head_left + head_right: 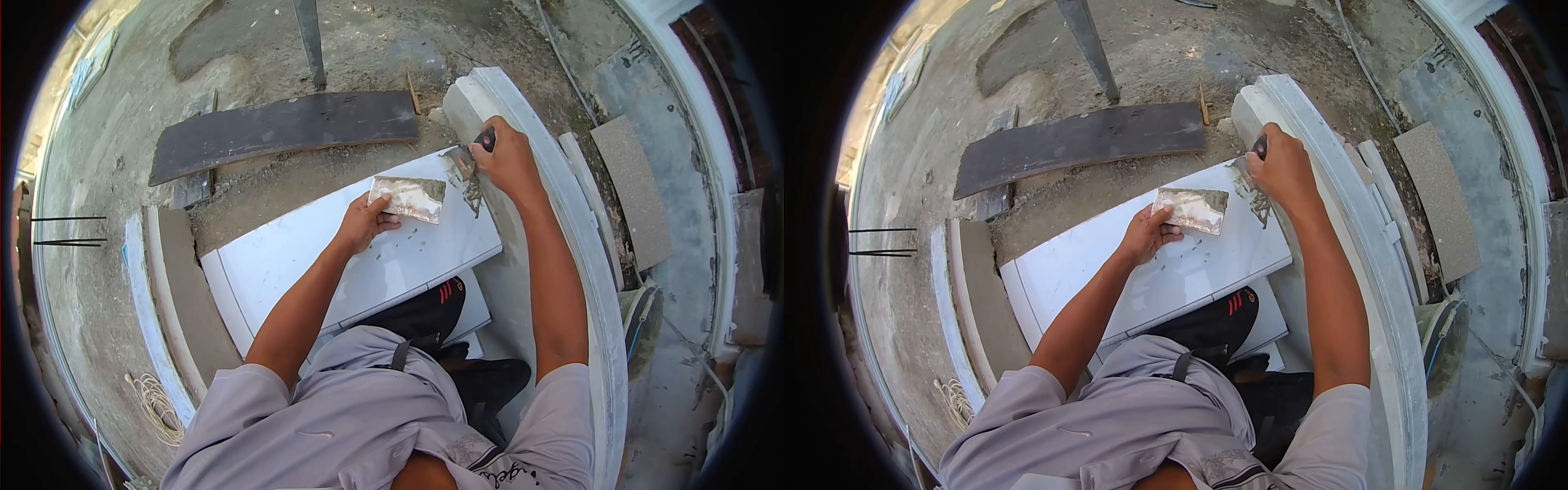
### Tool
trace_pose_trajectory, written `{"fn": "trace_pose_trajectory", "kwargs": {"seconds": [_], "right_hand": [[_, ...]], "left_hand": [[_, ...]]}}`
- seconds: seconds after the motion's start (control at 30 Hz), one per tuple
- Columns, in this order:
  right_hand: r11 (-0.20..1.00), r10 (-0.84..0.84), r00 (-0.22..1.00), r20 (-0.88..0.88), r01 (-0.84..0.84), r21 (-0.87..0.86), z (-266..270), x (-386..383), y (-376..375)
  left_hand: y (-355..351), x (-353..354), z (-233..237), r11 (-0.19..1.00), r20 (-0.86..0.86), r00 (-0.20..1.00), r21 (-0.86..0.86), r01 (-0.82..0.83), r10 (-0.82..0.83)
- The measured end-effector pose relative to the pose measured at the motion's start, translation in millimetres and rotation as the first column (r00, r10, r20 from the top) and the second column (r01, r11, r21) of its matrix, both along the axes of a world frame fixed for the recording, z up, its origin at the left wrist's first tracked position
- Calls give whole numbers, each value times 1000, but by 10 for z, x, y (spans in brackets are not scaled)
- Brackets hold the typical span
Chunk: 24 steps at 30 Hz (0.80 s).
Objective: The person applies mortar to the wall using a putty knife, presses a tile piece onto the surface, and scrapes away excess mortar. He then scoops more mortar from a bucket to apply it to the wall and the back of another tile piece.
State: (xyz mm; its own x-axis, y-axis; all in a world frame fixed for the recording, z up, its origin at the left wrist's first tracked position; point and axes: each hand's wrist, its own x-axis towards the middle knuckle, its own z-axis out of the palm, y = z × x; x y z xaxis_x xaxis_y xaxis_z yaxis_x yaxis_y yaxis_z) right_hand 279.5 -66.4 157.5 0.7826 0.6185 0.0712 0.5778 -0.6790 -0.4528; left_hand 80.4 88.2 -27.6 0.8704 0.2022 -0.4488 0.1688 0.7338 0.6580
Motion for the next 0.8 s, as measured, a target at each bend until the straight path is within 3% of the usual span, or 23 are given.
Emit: {"fn": "trace_pose_trajectory", "kwargs": {"seconds": [0.1, 0.2, 0.33, 0.53, 0.63, 0.8], "right_hand": [[980, 193, 960, 203, -197, 0, -325, -229, 49], [949, 316, 895, 314, -294, -116, -494, -506, 196], [932, 347, 861, 373, -274, -236, -676, -563, 277], [980, 182, 935, 304, -146, -137, -550, -108, 196], [994, 46, 994, 97, -36, -106, -304, 251, 114], [999, -49, 997, 63, 49, 4, -61, 398, -38]], "left_hand": [[-5, -11, -28, 1000, 0, 1000, -5, 8, -8], [3, -5, -29, 1000, 23, 1000, -10, 3, -3], [13, 2, -51, 1000, 15, 1000, -6, 3, -3], [8, 1, -52, 1000, 10, 1000, 4, 12, -12], [-1, -6, -32, 1000, 1, 1000, 4, 11, -11], [4, 10, 3, 1000, 1, 1000, 11, 18, -18]]}}
